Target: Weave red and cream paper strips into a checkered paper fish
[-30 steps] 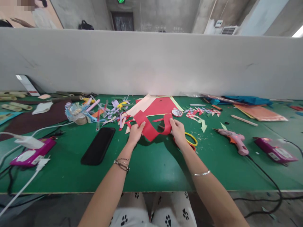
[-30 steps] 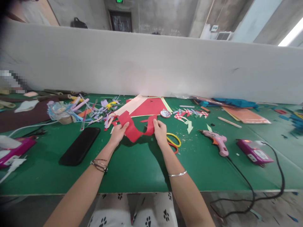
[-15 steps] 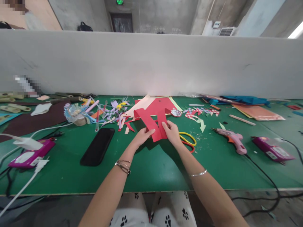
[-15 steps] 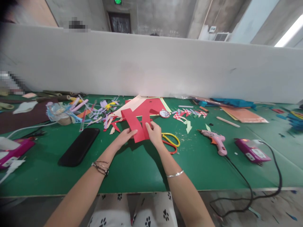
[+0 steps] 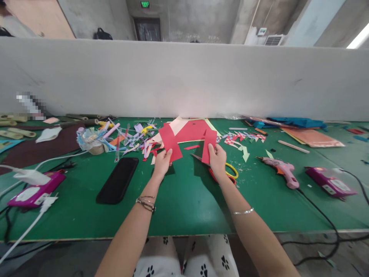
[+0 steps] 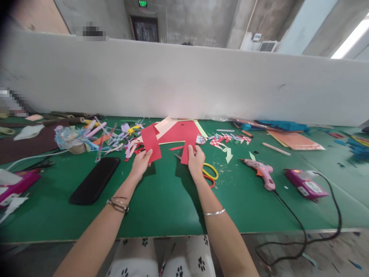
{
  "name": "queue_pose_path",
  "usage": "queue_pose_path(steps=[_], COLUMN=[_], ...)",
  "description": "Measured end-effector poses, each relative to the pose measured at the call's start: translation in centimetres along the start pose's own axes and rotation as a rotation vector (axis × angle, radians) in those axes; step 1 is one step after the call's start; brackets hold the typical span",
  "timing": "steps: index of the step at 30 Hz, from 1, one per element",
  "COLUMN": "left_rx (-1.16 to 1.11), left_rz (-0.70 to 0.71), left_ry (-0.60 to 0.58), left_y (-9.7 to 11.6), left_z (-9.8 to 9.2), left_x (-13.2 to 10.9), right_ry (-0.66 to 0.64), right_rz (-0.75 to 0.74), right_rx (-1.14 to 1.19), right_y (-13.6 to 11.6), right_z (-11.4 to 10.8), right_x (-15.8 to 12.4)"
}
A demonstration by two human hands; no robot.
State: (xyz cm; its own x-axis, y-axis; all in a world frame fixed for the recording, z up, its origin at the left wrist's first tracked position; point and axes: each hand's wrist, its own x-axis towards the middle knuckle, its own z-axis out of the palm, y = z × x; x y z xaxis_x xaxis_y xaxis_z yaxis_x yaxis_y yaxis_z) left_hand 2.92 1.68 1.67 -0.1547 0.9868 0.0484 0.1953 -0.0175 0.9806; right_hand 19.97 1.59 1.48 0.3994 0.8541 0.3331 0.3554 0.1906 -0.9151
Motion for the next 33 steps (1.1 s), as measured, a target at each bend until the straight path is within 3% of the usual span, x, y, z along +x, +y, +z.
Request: queue_pose_path(steps=[6, 13, 14, 16, 19, 24, 29, 33], left_rx=[0.150, 0.391, 0.552, 0.856, 1.094, 1.120, 0.937, 0.670], left_rz=[0.103, 0.378, 0.489, 0.598, 0.576, 0.438, 0.359, 0.309], left_ry=[0.044, 0.196, 0.237, 0.188, -0.023, -0.161, -0.206, -0.329], left_y=[2.1, 9.1, 9.9, 10.5, 9.4, 5.5, 3.5, 3.1], left_z=[-1.4, -2.2, -2.2, -1.9, -1.0, -0.2, -0.4, 0.8], left_x=[2.4, 8.1, 8.5, 8.8, 8.4, 7.5, 6.4, 4.6], right_ry=[0.002, -0.008, -0.012, -0.021, -0.048, -0.088, -0.131, -0.204], right_rz=[-0.001, -0.038, -0.047, -0.066, -0.095, -0.133, -0.172, -0.230], right_rx=[0.027, 0.005, -0.001, -0.019, -0.051, -0.138, -0.308, -0.516], right_y=[-0.4, -1.1, -1.1, -1.0, -0.9, -0.8, -0.6, -1.0], right_z=[-0.3, -0.1, -0.1, 0.0, 0.2, 0.4, 0.3, 0.3], right_x=[-0.1, -0.4, -0.5, -0.6, -0.7, -0.9, -0.8, -1.0])
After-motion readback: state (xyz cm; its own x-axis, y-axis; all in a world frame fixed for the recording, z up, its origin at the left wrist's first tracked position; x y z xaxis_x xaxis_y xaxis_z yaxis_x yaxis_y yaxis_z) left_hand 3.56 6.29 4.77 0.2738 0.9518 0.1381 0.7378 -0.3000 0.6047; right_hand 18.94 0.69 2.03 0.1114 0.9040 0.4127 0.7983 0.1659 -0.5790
